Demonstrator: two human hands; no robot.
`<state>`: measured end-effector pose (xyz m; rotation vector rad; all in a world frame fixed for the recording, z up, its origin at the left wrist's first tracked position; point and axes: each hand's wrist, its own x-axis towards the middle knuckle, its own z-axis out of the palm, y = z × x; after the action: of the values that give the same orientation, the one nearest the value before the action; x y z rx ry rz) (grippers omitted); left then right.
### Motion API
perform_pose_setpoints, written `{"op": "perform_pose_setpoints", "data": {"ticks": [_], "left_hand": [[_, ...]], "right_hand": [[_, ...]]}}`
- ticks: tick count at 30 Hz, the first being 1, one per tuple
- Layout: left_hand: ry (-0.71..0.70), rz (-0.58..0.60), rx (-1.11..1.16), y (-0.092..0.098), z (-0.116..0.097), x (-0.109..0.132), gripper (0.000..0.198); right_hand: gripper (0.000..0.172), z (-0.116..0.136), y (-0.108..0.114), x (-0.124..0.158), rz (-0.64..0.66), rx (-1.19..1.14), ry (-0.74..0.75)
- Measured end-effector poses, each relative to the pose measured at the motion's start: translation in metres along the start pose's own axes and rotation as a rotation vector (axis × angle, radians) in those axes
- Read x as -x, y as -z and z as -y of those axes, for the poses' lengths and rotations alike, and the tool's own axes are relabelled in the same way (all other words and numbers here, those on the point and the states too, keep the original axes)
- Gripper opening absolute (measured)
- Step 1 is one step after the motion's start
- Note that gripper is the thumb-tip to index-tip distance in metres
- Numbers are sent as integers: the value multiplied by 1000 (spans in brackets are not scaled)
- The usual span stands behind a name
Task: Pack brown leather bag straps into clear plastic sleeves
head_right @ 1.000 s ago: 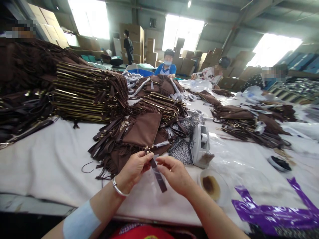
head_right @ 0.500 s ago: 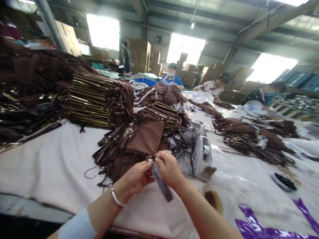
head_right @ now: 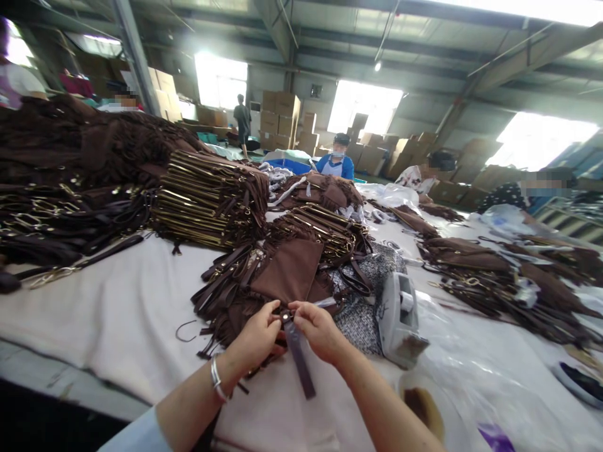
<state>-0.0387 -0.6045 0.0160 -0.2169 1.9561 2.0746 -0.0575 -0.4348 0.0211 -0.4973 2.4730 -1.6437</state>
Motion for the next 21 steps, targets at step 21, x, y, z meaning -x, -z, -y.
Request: {"op": "perform_pose_setpoints", "data": {"ticks": [21], "left_hand": [[-33,191,-180,-7,7,-4,21]], "right_hand": [[39,-20,-10,50,-318,-81,-360]]}}
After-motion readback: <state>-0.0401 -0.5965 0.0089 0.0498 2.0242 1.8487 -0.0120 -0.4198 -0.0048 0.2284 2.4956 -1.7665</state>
